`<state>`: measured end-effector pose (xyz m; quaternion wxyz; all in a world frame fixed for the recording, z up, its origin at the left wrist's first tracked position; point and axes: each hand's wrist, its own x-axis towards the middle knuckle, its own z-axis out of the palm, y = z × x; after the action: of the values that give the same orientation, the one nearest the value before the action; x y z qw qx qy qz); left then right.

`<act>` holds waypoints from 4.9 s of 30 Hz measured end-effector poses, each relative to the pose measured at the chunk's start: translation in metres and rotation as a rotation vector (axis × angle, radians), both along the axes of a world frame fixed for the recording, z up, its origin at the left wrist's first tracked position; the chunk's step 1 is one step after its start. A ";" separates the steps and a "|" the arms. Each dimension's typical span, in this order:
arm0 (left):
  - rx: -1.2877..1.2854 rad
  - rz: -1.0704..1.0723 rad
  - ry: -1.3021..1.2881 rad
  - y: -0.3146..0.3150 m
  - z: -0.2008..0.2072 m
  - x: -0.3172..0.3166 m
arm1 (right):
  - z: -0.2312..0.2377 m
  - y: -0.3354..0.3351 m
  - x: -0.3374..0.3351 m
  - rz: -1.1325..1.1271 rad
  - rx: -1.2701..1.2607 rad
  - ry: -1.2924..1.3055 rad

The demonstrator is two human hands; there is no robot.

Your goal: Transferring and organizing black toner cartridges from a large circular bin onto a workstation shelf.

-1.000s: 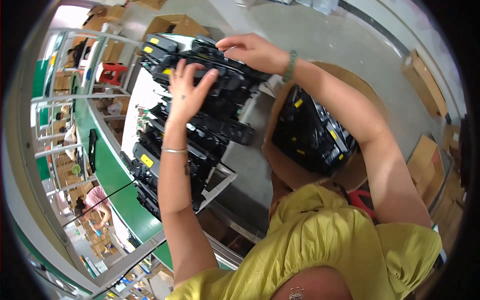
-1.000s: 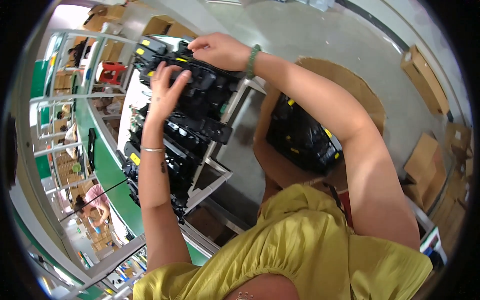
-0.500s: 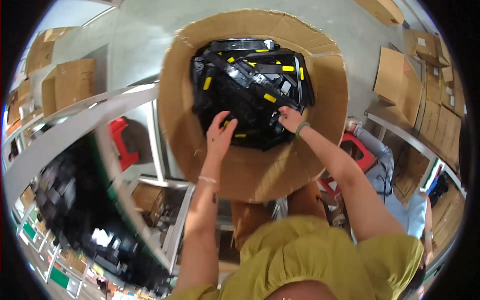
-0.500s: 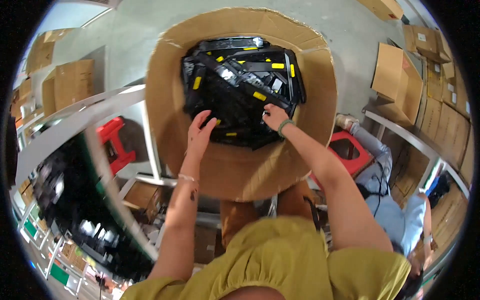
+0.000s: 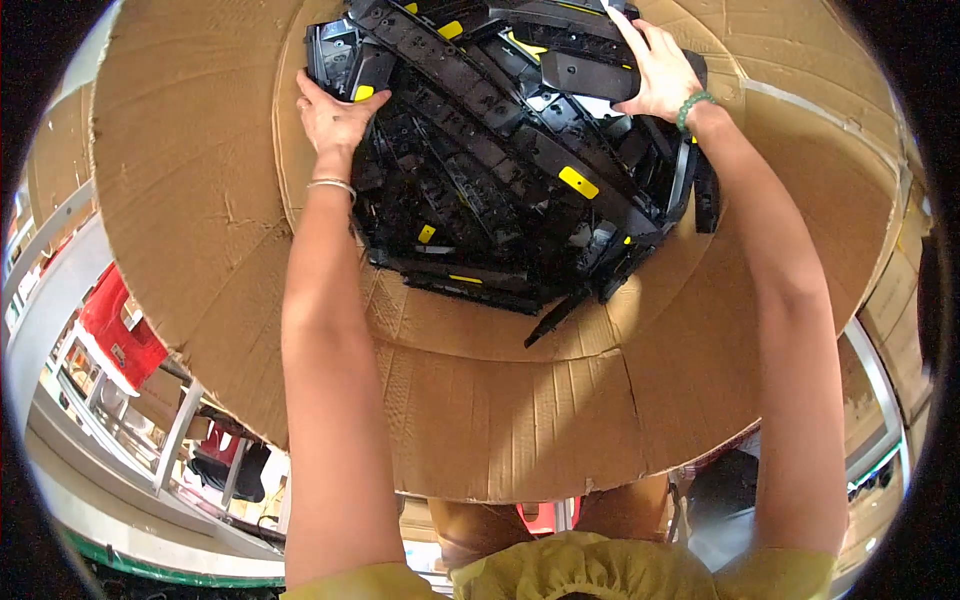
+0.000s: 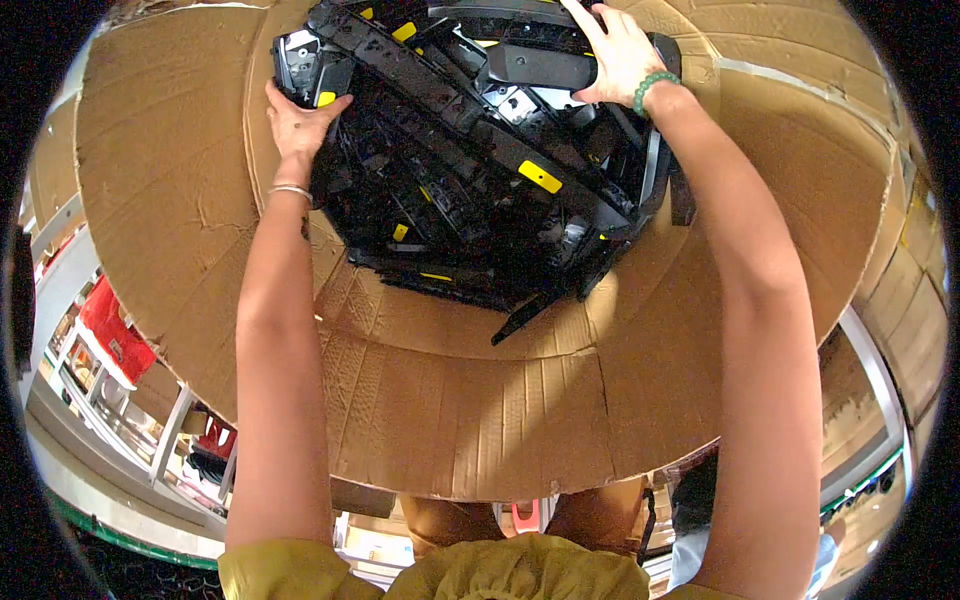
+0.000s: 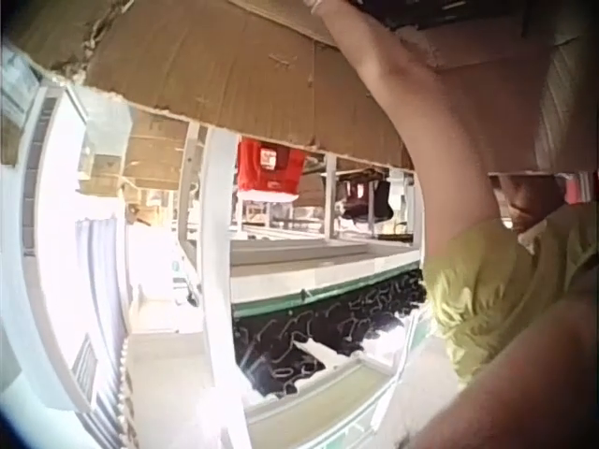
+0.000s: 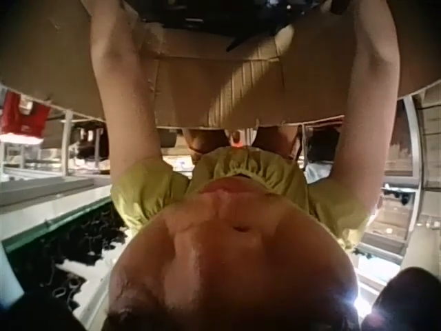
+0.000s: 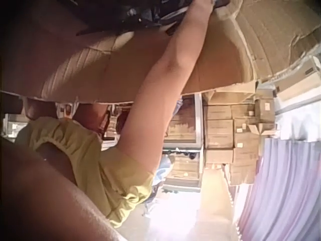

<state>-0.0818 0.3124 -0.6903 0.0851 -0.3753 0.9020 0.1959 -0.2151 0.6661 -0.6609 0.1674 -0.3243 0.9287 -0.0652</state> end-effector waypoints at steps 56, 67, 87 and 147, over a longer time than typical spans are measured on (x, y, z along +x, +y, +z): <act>1.524 0.654 0.040 0.072 0.036 0.060 | 0.012 -0.072 0.101 -0.497 -0.798 -1.437; 1.387 0.502 0.388 0.077 0.050 0.079 | 0.021 -0.045 0.136 -1.042 -0.960 -1.557; 1.121 0.631 0.397 0.123 0.027 0.092 | 0.024 -0.048 0.144 -1.002 -0.449 -0.348; 1.833 1.143 0.492 0.264 0.022 0.113 | 0.022 0.017 0.116 -0.389 -0.136 -0.809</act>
<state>0.0316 0.5767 -0.6684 0.0461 -0.4820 0.1013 0.8691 -0.0992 0.6828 -0.6387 0.4798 -0.1027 0.8260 -0.2776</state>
